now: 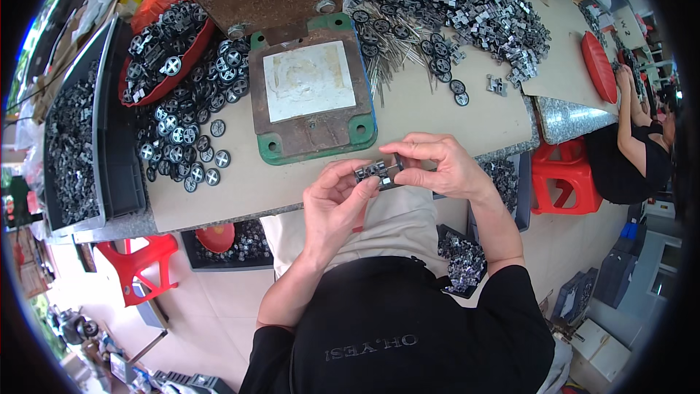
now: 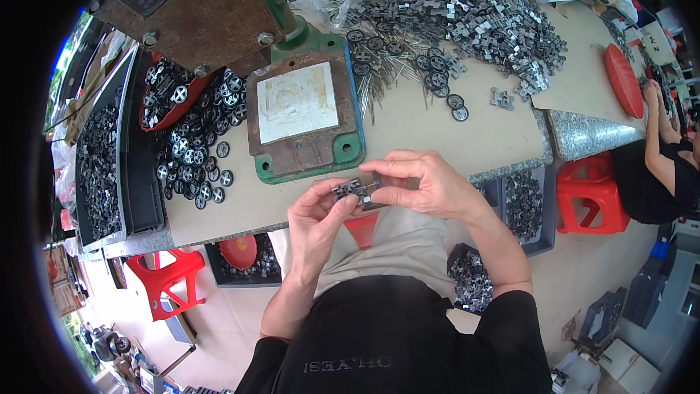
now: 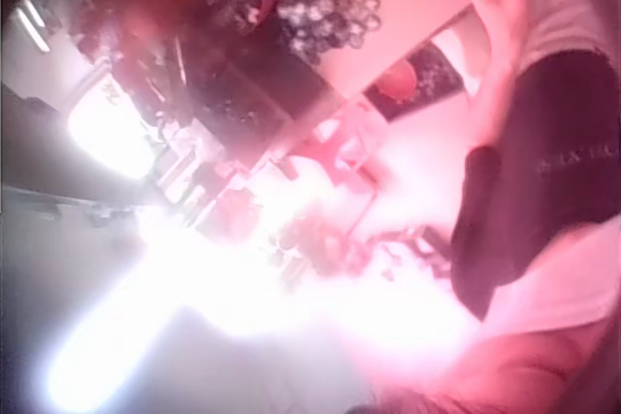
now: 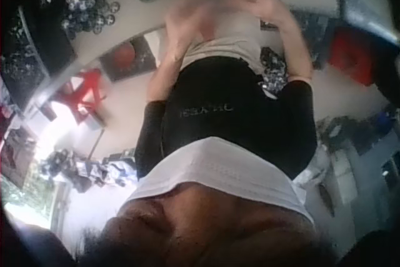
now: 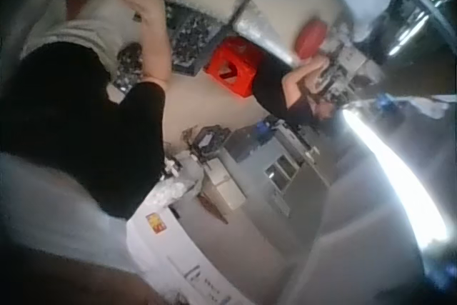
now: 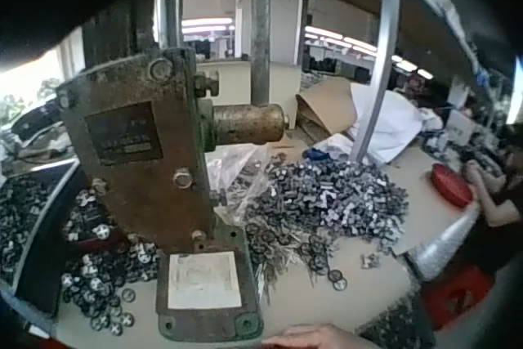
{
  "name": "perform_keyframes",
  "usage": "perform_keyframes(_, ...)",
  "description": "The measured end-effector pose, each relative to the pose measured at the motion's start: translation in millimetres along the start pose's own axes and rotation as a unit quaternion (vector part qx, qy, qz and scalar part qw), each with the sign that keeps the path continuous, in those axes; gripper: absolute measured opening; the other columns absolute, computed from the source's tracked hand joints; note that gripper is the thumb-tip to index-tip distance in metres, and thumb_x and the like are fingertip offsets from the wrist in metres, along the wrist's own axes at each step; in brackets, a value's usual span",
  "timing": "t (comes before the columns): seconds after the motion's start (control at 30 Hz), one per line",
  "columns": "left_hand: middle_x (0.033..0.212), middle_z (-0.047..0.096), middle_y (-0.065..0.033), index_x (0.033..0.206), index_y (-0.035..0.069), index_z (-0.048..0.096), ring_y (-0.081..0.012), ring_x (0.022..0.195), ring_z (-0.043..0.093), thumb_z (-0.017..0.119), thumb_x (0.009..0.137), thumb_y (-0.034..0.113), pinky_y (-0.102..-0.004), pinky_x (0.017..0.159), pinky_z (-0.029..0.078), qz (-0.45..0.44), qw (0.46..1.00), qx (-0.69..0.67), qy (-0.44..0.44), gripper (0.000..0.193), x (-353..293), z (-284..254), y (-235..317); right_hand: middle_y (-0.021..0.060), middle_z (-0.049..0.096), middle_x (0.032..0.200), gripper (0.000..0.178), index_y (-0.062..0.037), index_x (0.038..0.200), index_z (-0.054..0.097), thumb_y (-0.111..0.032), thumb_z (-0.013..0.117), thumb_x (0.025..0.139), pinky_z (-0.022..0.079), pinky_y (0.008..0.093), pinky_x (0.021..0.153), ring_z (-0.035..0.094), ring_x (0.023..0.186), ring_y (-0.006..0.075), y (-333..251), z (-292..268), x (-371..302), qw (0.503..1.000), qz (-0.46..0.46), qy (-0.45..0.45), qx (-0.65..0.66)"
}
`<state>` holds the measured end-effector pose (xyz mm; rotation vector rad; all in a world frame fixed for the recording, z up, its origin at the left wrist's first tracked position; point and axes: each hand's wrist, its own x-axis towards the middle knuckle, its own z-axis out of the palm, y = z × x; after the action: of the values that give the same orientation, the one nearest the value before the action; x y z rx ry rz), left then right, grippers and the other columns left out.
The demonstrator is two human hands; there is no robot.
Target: The person assembles hardware components by inserting metal rods into wheels, attaching metal brackets, and pressing them together using a manual press machine.
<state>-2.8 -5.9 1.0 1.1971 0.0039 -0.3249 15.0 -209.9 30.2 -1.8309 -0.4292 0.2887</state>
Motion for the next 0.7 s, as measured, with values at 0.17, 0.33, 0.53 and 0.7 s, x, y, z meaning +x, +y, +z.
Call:
perform_keyframes(0.17,0.093,0.065,-0.0116,0.106,-0.003,0.057,-0.0159,0.079,0.064,0.061,0.084,-0.001,-0.0264,0.071,0.055,-0.011,0.999,-0.045,0.003,0.023,2,-1,-3,0.0047,0.062,0.084,0.037,-0.002,0.112,0.062,-0.02,0.069,0.08,0.044,0.0257,0.058,0.055,0.067,0.0107,11,3,-3,0.995,0.072,0.006,-0.065)
perform_keyframes(0.33,0.094,0.064,-0.0117,0.106,-0.003,0.057,-0.0161,0.079,0.064,0.061,0.084,-0.001,-0.0266,0.071,0.055,-0.024,0.996,-0.08,0.011,0.022,4,-2,-3,0.0012,0.06,0.071,0.036,-0.0012,0.107,0.062,-0.023,0.07,0.08,0.044,0.023,0.058,0.053,0.064,0.0079,0,11,5,0.992,0.027,0.109,0.053)
perform_keyframes(0.53,0.098,0.064,-0.0108,0.106,0.002,0.058,-0.017,0.08,0.064,0.06,0.086,0.002,-0.0285,0.073,0.054,-0.017,0.992,-0.122,0.01,0.02,6,1,0,-0.0008,0.061,0.072,0.032,0.0016,0.101,0.062,-0.018,0.073,0.078,0.042,0.0192,0.056,0.052,0.064,0.0024,-1,20,0,0.98,0.122,0.109,0.109)
perform_keyframes(0.7,0.1,0.063,-0.008,0.108,0.001,0.056,-0.0104,0.086,0.06,0.061,0.086,0.002,-0.0258,0.078,0.05,0.003,0.99,-0.14,0.01,0.022,9,-1,0,0.0005,0.06,0.072,0.019,0.0016,0.09,0.063,-0.009,0.072,0.077,0.041,0.0201,0.052,0.052,0.06,0.0037,-20,36,6,0.989,0.019,0.147,-0.013)
